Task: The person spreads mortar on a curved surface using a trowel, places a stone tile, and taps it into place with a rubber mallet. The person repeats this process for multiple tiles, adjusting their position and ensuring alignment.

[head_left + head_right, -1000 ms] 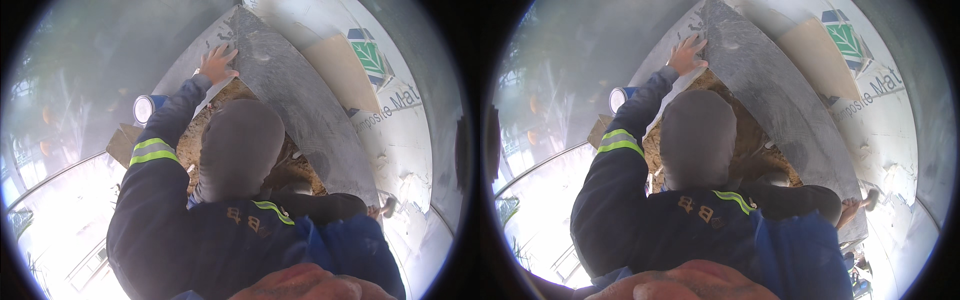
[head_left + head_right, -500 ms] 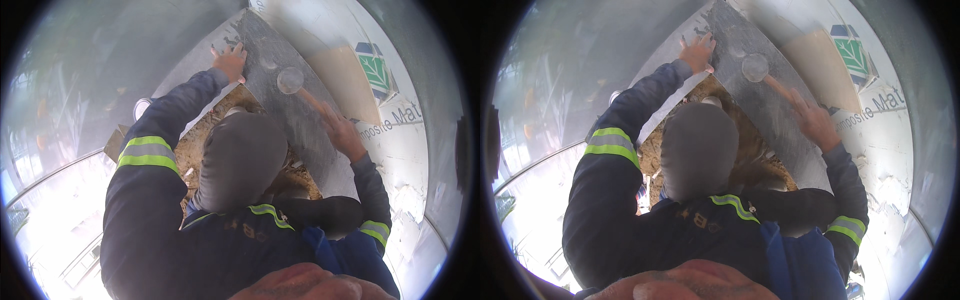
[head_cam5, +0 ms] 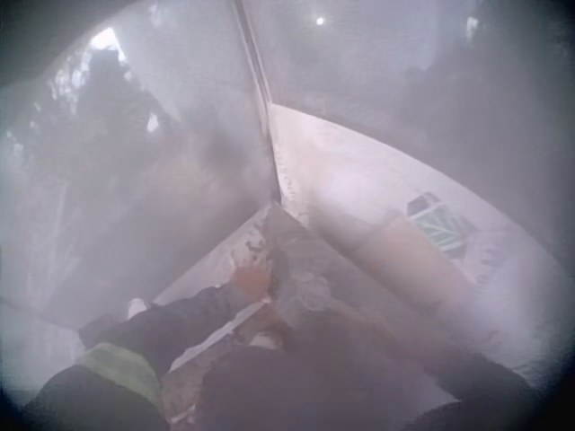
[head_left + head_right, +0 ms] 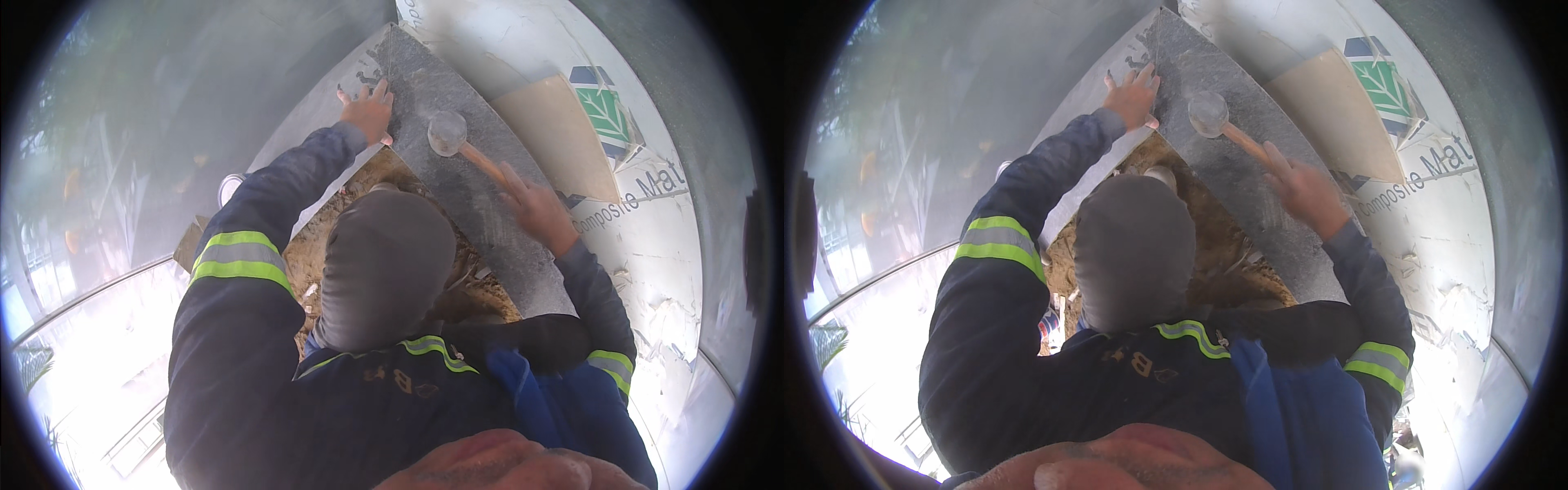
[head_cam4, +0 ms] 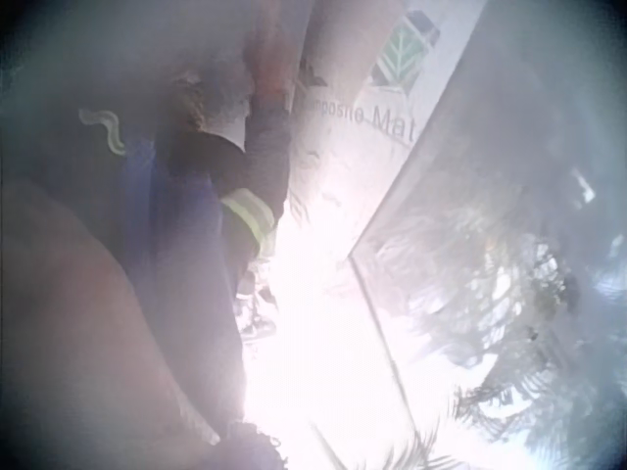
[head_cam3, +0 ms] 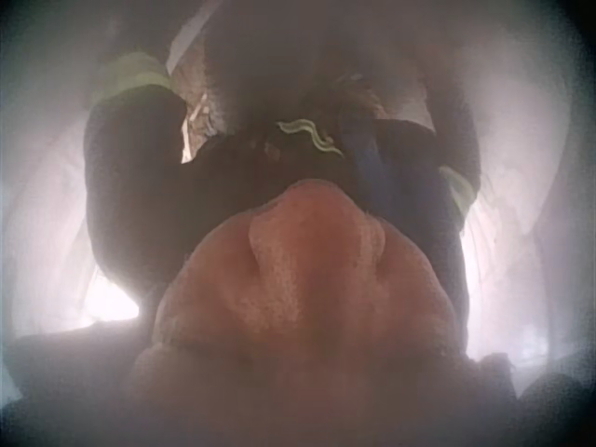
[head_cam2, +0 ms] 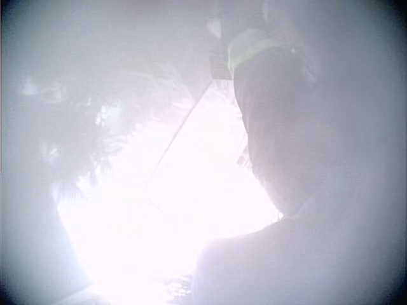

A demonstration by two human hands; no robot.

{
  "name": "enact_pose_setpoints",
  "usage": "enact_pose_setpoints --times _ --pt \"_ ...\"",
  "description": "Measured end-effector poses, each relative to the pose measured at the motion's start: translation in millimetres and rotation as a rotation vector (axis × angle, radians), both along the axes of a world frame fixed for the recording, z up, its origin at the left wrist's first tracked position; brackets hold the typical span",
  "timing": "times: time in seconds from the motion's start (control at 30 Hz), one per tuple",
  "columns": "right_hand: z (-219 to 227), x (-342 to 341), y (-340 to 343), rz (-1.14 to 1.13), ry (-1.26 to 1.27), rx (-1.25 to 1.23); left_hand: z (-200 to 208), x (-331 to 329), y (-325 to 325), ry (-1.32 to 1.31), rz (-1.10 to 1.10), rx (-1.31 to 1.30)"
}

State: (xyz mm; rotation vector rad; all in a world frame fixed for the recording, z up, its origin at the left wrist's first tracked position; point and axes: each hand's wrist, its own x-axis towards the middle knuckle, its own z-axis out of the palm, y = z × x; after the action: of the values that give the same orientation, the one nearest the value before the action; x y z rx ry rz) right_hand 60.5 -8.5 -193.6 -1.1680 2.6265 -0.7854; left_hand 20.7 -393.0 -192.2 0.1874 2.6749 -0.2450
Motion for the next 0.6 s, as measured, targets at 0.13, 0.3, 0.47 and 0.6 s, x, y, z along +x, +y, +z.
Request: enact_pose_setpoints --times 0.13,0.3,0.47,0.6 --pt "0.5 4.9 -3.5 -0.018 -0.013 0.01 0.6 -2.4 2.1 -0.007 -0.086 -0.036" --pt "3.0 4.5 -6.9 0.006 -0.029 0.04 -2.4 -2.2 1.3 0.015 -0.095 -0.04" --pt "5.5 0.1 -9.9 -0.022 -0.024 -0.025 -4.7 -1.9 -0.6 0.02 -0.079 -0.014" --pt "5.0 0.8 -9.6 -0.066 0.003 0.039 -2.8 -3.0 0.5 0.004 -0.078 -0.011"
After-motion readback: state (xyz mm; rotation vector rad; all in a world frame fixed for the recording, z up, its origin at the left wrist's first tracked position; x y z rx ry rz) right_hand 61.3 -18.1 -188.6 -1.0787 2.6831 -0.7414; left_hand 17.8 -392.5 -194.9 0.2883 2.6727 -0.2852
